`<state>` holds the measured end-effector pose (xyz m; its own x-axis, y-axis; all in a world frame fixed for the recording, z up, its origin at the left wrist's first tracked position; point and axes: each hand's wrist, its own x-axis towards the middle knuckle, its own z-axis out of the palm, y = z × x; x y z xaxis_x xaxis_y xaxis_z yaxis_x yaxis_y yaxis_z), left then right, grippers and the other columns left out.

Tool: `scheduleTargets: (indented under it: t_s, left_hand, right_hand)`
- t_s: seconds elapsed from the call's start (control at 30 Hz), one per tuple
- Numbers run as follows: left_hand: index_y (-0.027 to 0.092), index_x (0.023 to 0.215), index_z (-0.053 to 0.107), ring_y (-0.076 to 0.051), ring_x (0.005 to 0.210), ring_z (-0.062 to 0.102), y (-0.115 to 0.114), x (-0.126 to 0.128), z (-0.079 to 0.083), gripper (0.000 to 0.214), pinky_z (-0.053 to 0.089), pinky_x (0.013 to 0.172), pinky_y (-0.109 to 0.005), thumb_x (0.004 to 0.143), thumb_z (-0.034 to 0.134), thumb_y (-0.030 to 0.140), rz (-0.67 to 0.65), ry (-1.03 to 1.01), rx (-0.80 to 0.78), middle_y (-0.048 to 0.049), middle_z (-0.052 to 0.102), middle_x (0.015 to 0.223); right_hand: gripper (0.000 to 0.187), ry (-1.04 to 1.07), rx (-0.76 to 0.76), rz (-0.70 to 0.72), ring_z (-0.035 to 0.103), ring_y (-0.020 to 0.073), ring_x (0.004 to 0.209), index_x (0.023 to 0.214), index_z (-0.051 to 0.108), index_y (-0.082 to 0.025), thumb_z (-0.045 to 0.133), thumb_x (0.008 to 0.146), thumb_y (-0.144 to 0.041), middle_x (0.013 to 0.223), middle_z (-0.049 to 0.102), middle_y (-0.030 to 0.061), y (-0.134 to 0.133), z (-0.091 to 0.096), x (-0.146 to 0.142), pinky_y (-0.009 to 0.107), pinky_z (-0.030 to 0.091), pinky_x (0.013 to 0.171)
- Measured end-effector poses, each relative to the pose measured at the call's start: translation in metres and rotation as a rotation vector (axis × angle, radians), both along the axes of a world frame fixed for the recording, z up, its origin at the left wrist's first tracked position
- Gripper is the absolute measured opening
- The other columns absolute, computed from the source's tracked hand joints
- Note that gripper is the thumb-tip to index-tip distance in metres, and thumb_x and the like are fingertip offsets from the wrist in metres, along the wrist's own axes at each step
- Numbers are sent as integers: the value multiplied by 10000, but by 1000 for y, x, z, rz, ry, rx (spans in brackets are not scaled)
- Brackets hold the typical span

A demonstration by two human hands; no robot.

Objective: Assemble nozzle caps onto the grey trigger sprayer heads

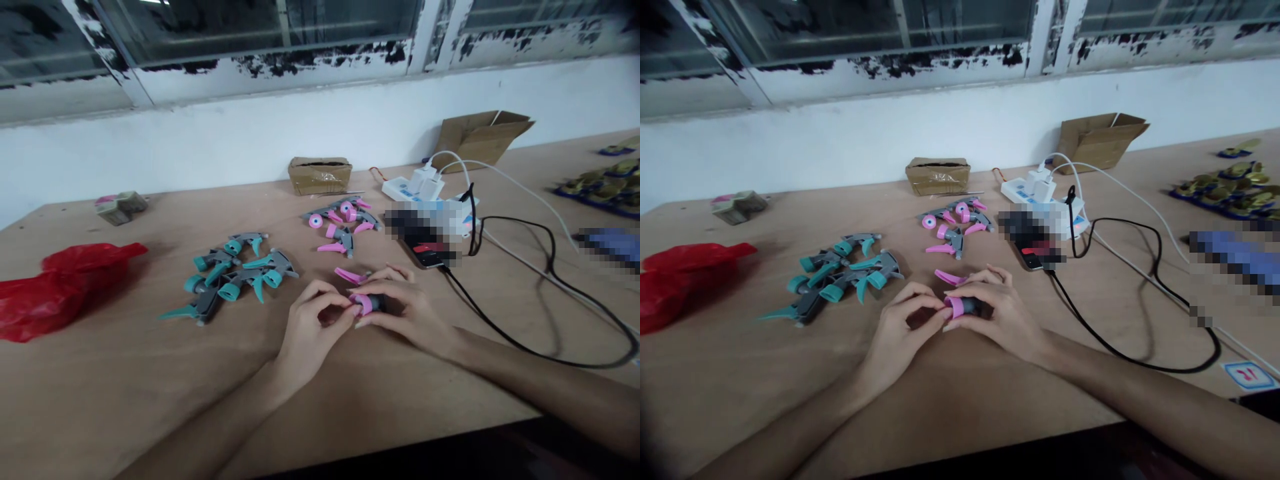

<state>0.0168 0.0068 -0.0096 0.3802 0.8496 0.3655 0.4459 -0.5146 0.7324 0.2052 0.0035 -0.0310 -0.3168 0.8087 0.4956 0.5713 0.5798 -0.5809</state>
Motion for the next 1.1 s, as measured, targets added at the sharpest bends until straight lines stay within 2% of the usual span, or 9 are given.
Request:
scheduleTargets:
  t_s: [0.2, 0.37, 0.6, 0.73, 0.87, 0.93, 1.03, 1.1]
  left_hand:
    - [197, 876, 656, -118, 754, 569, -9, -2, 2, 176, 492, 621, -237, 774, 572, 79, -39, -73, 195, -32, 536, 884]
    - [198, 862, 639, -102, 703, 553, -12, -3, 3, 166, 498, 611, -240, 774, 565, 79, 17, -87, 271, -27, 516, 886]
    - [202, 888, 630, -104, 712, 541, -10, -3, 1, 179, 498, 570, -219, 778, 560, 80, -14, -95, 246, -32, 502, 899]
    - [199, 878, 617, -85, 676, 534, -10, -3, 0, 147, 506, 575, -208, 808, 535, 99, 9, -51, 185, -28, 496, 914]
    - [199, 908, 600, -73, 640, 525, -6, -3, -3, 140, 503, 564, -203, 820, 525, 120, 60, 38, 89, -22, 489, 933]
    - [202, 928, 591, -79, 656, 525, -3, -4, -4, 159, 499, 570, -205, 821, 517, 109, 68, 58, 59, -21, 492, 938]
    - [207, 942, 581, -84, 669, 530, -1, -5, -5, 169, 498, 584, -215, 827, 508, 107, 64, 86, 36, -20, 492, 943]
    - [206, 941, 576, -84, 661, 535, -1, -6, -6, 155, 500, 596, -225, 832, 508, 119, 63, 110, 35, -17, 493, 940]
  right_hand:
    - [373, 64, 90, 92, 598, 184, 971, 1067, 581, -304, 694, 717, -365, 979, 688, -12, -1, 13, 7, 474, 297, 1002]
    - [367, 62, 123, 100, 616, 183, 950, 1057, 582, -289, 699, 715, -351, 960, 698, -12, -3, 17, 7, 472, 307, 1008]
    - [328, 23, 177, 6, 625, 187, 916, 1022, 584, -289, 685, 723, -379, 946, 695, -11, -4, 17, 5, 473, 323, 991]
    - [291, -15, 251, -159, 625, 184, 882, 1011, 566, -280, 666, 749, -358, 938, 689, -5, 0, 17, 9, 459, 332, 985]
    - [338, 10, 333, -368, 606, 229, 945, 1031, 533, -260, 656, 747, -398, 965, 669, 40, 13, 14, 20, 458, 372, 940]
    - [312, -97, 287, -362, 602, 244, 965, 1013, 528, -254, 638, 762, -402, 1002, 663, 54, 20, 9, 24, 484, 353, 943]
    - [251, -295, 186, -231, 586, 246, 1019, 970, 535, -235, 612, 787, -388, 1084, 646, 55, 28, 1, 26, 507, 320, 971]
    - [229, -333, 158, -197, 570, 243, 1055, 967, 541, -220, 598, 801, -367, 1120, 631, 62, 30, -2, 25, 504, 322, 982]
